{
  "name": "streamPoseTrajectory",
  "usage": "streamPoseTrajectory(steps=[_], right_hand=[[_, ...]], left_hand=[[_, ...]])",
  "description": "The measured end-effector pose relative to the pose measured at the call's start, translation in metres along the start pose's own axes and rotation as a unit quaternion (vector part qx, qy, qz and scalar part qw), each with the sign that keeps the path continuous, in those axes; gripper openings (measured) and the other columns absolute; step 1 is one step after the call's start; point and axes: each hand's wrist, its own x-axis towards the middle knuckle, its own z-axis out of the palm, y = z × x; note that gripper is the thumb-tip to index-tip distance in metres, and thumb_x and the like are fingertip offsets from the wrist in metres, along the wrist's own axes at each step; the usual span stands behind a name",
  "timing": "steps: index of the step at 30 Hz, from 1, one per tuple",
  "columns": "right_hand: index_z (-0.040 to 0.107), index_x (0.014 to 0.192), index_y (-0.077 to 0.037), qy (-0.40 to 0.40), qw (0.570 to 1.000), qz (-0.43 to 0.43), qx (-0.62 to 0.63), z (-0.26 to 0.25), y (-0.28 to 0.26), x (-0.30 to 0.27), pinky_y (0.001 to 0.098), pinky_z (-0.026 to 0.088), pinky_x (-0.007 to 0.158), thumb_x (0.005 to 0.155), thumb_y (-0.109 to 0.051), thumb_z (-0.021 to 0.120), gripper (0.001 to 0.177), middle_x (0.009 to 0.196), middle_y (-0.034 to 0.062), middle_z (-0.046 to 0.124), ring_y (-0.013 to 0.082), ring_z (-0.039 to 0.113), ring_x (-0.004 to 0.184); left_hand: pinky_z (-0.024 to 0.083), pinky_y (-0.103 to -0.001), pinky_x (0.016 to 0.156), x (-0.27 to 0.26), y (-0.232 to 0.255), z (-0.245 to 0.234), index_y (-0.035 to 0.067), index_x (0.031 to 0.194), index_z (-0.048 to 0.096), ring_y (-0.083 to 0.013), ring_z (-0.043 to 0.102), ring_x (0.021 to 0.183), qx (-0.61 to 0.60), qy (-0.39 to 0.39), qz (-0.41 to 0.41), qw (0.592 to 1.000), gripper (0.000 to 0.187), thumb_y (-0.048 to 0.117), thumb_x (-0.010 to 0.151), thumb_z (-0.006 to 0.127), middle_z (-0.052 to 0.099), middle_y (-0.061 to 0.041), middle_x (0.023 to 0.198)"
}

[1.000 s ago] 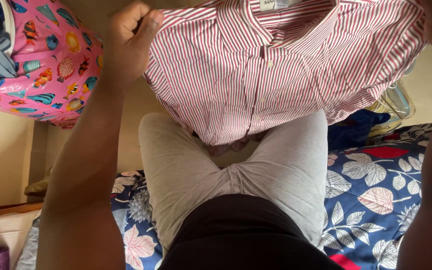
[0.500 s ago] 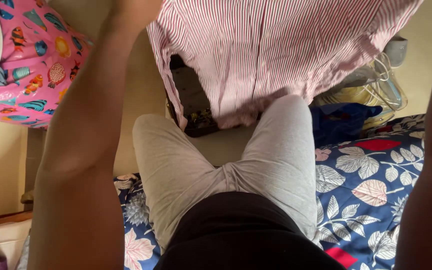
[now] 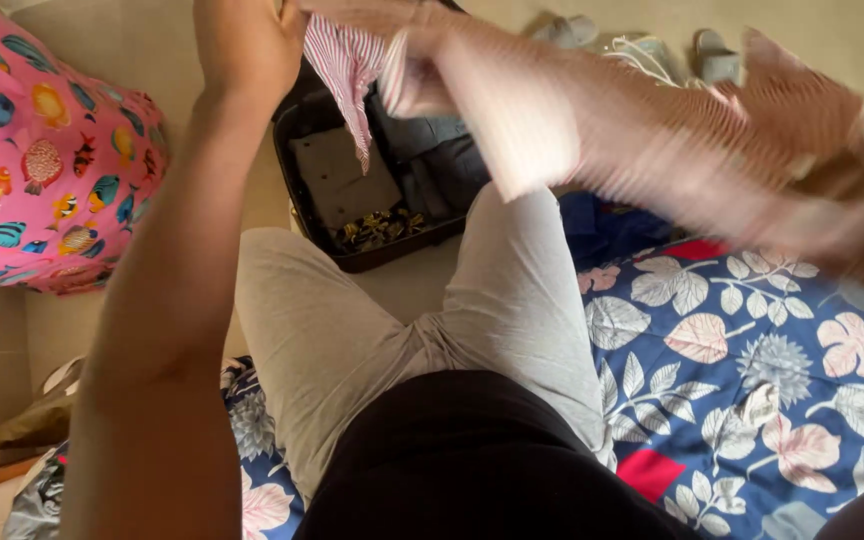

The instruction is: The recorder is folding a striped long-sleeved shirt while sitting on a bed.

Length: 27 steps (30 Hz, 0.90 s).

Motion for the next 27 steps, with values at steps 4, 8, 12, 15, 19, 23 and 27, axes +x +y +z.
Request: streamPoseTrajectory(steps=[4, 8, 12, 15, 19, 23, 27], right_hand=[[0.053, 0.137, -0.016, -0.070, 0.994, 0.005, 0.082, 0.038, -0.076, 0.119, 0.0407, 0.053, 0.078, 0.091, -0.036, 0.066, 0.052, 0.111, 0.0129, 0.069, 0.0293, 0.068, 0.093], [0.049, 0.142, -0.004, -0.026, 0.955, -0.178, 0.235, 0.133, -0.078, 0.225, 0.0395, 0.049, 0.097, 0.097, -0.049, 0.064, 0.066, 0.128, 0.0173, 0.062, 0.0279, 0.061, 0.118], [0.050, 0.143, -0.002, -0.015, 0.919, -0.222, 0.325, 0.165, -0.108, 0.303, 0.0387, 0.044, 0.109, 0.098, -0.058, 0.056, 0.072, 0.138, 0.0172, 0.059, 0.0281, 0.057, 0.130], [0.048, 0.146, -0.002, -0.016, 0.893, -0.267, 0.360, 0.173, -0.119, 0.334, 0.0393, 0.040, 0.116, 0.100, -0.059, 0.054, 0.074, 0.147, 0.0167, 0.056, 0.0276, 0.053, 0.140], [0.049, 0.147, -0.002, -0.018, 0.883, -0.279, 0.376, 0.177, -0.130, 0.358, 0.0401, 0.041, 0.115, 0.100, -0.048, 0.056, 0.065, 0.148, 0.0155, 0.057, 0.0272, 0.053, 0.140], [0.048, 0.145, -0.003, -0.021, 0.883, -0.281, 0.374, 0.187, -0.140, 0.377, 0.0405, 0.043, 0.114, 0.103, -0.030, 0.058, 0.051, 0.148, 0.0163, 0.057, 0.0281, 0.054, 0.140], [0.047, 0.143, -0.003, -0.026, 0.899, -0.266, 0.348, 0.190, -0.153, 0.392, 0.0402, 0.046, 0.109, 0.101, -0.025, 0.061, 0.049, 0.142, 0.0174, 0.061, 0.0289, 0.059, 0.133]], left_hand=[[0.052, -0.049, 0.069, -0.043, 0.019, 0.005, -0.002, 0.099, 0.069, -0.0456, 0.066, 0.083, -0.055, 0.029, 0.047, 0.997, 0.020, 0.015, 0.093, 0.077, 0.070, -0.025, 0.090], [0.052, -0.048, 0.071, -0.083, 0.022, 0.015, -0.002, 0.101, 0.070, -0.0446, 0.067, 0.085, -0.063, -0.013, 0.043, 0.997, 0.020, 0.015, 0.094, 0.075, 0.070, -0.025, 0.092], [0.053, -0.048, 0.073, -0.120, 0.010, 0.003, -0.002, 0.103, 0.070, -0.0436, 0.067, 0.087, -0.053, -0.054, 0.026, 0.997, 0.019, 0.015, 0.094, 0.074, 0.070, -0.024, 0.094], [0.053, -0.047, 0.075, -0.130, -0.003, -0.007, -0.001, 0.105, 0.070, -0.0428, 0.067, 0.089, -0.046, -0.072, 0.021, 0.996, 0.019, 0.014, 0.095, 0.073, 0.070, -0.024, 0.096], [0.053, -0.047, 0.077, -0.148, -0.021, -0.014, -0.001, 0.107, 0.070, -0.0418, 0.067, 0.091, -0.047, -0.101, 0.013, 0.994, 0.019, 0.014, 0.095, 0.072, 0.070, -0.023, 0.098], [0.053, -0.046, 0.079, -0.166, -0.040, -0.022, -0.001, 0.108, 0.070, -0.0408, 0.068, 0.094, -0.051, -0.127, 0.001, 0.991, 0.019, 0.014, 0.096, 0.070, 0.070, -0.023, 0.100], [0.054, -0.045, 0.081, -0.194, -0.066, -0.027, 0.000, 0.110, 0.071, -0.0399, 0.068, 0.096, -0.056, -0.140, -0.021, 0.988, 0.019, 0.013, 0.097, 0.069, 0.070, -0.023, 0.102]])
